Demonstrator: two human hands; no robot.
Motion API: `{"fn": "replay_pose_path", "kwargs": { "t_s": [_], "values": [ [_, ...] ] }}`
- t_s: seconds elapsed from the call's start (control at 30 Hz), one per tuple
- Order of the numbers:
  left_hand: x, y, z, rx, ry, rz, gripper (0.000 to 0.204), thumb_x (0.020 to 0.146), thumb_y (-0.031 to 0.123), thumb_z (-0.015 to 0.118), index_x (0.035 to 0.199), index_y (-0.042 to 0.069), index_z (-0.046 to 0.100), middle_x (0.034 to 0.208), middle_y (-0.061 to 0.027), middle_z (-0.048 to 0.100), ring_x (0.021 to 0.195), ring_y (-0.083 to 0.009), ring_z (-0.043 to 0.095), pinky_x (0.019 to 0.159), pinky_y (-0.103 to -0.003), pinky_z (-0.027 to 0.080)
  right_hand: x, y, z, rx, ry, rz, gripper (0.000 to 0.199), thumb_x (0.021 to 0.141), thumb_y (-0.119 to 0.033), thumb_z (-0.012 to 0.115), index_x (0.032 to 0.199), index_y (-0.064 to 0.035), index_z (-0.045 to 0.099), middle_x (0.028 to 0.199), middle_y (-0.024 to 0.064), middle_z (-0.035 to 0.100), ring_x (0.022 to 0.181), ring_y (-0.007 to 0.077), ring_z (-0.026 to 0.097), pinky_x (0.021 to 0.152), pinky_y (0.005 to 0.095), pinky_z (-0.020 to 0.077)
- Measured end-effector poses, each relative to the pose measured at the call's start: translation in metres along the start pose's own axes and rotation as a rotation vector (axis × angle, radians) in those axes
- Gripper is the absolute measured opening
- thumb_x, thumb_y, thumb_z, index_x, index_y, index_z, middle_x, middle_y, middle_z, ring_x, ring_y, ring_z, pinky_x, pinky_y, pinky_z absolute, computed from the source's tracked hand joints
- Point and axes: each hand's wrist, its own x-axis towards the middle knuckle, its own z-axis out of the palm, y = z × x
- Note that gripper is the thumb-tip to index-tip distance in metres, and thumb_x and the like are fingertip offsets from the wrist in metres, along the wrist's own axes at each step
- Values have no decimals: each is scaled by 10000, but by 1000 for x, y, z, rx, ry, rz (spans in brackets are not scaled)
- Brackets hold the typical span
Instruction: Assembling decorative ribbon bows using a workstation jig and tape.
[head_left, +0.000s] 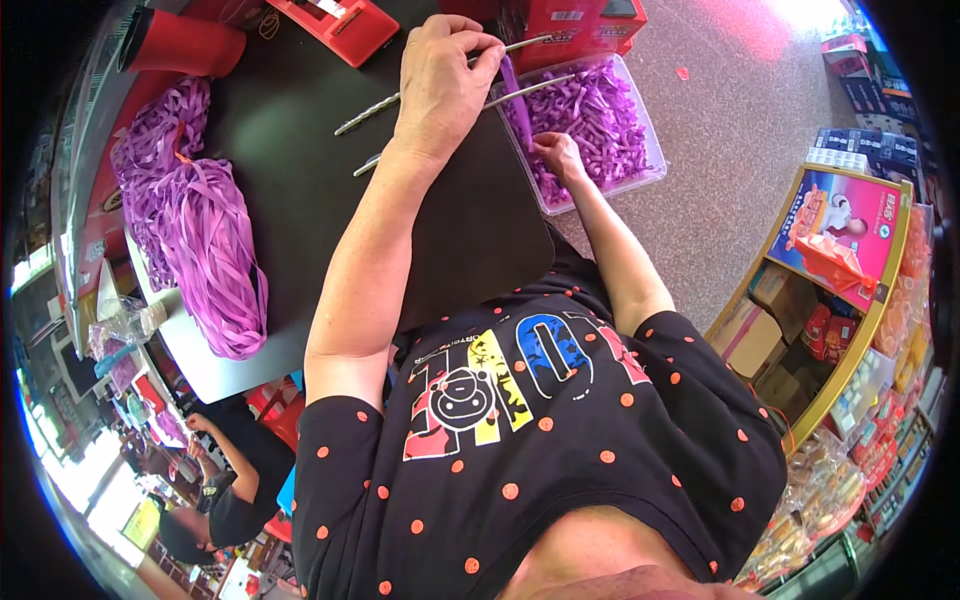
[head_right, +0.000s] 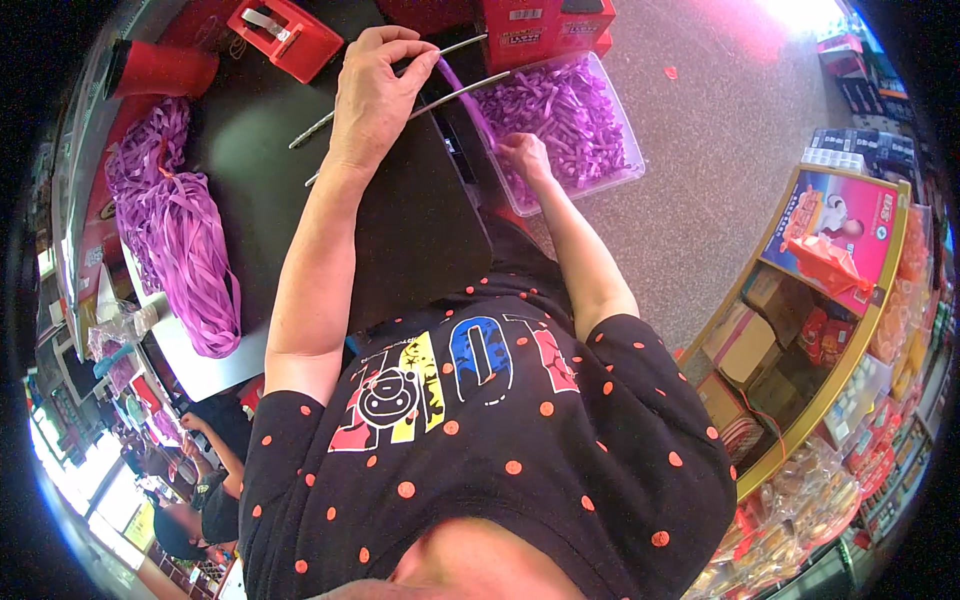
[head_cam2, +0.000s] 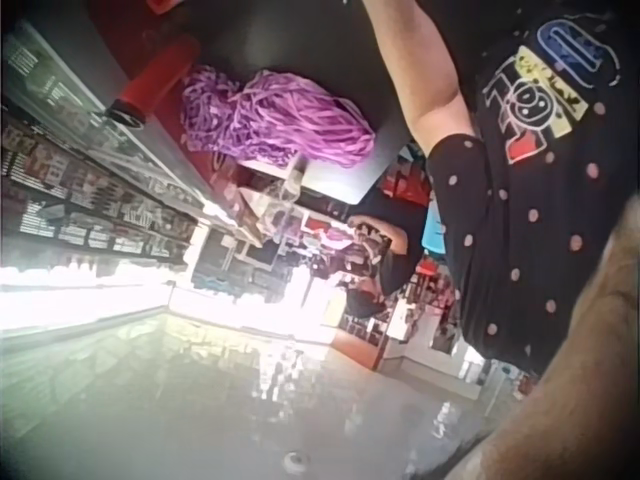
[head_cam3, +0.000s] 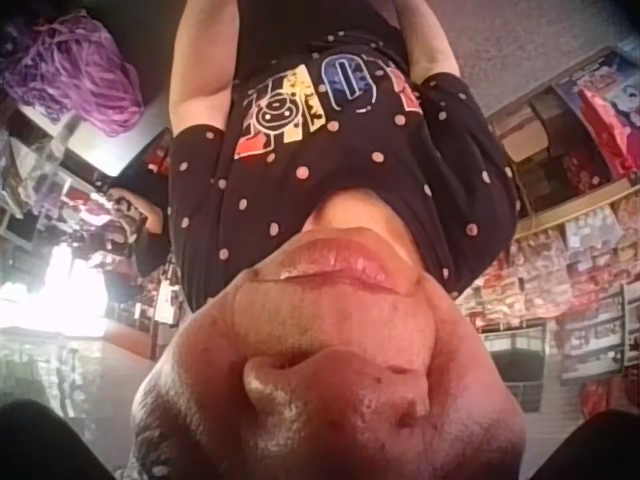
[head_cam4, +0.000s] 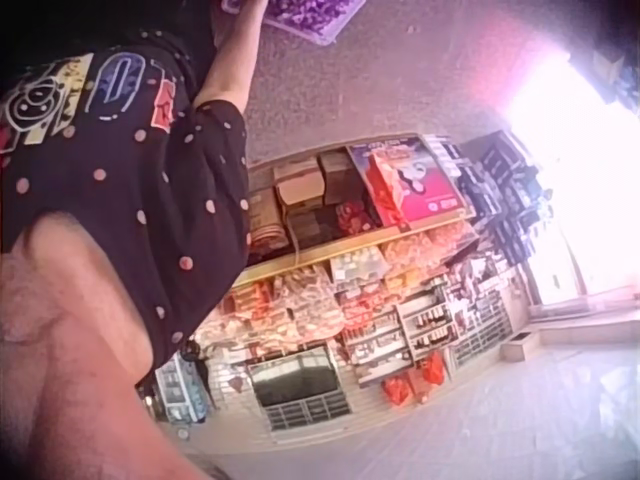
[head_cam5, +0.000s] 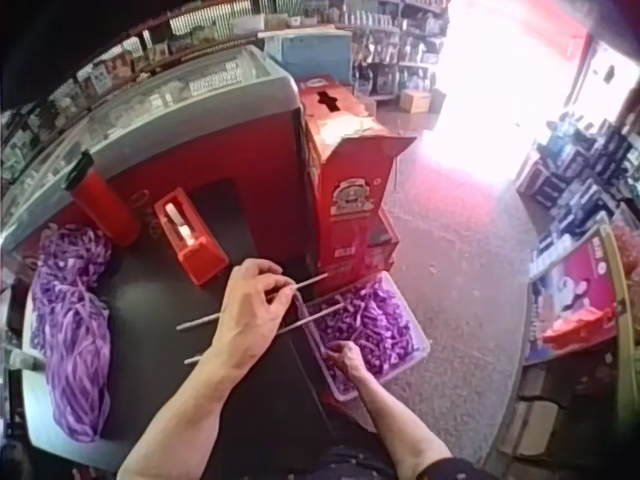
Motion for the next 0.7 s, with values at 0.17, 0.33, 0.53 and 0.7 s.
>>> {"fn": "replay_pose_path", "kwargs": {
  "t_s": [0.17, 0.33, 0.53, 0.7],
  "values": [
    [3, 9, -1, -6, -14, 2, 199, 827, 240, 663, 918, 71, 712, 1081, -54, 597, 1042, -245, 527, 897, -339, 427, 1, 35, 14, 156, 16, -164, 216, 834, -125, 671, 1005, 6, 653, 867, 37, 685, 784, 85, 608, 722, 242, 484],
    [-1, -5, -2, 23, 17, 5, 195, 826, 234, 664, 921, 70, 711, 1083, -60, 600, 1041, -251, 530, 902, -341, 429, -34, 8, 12, 123, 164, -320, 149, 785, -128, 666, 859, -24, 589, 779, 111, 641, 731, 213, 638, 694, 328, 492],
    [2, -5, 4, 18, 9, 55, 171, 831, 200, 656, 920, 64, 709, 1080, -81, 603, 1026, -269, 539, 898, -355, 433, -90, 0, -12, -189, 331, -758, 128, 715, -26, 662, 828, -62, 611, 925, 112, 586, 899, 292, 586, 767, 375, 496],
    [3, -7, 3, 2, 27, 86, 155, 830, 169, 647, 908, 48, 707, 1078, -97, 605, 1025, -286, 537, 899, -362, 435, -136, 10, -31, -115, 187, -581, 144, 776, -122, 683, 910, -68, 686, 977, 127, 592, 958, 273, 574, 824, 366, 476]
  ]
}}
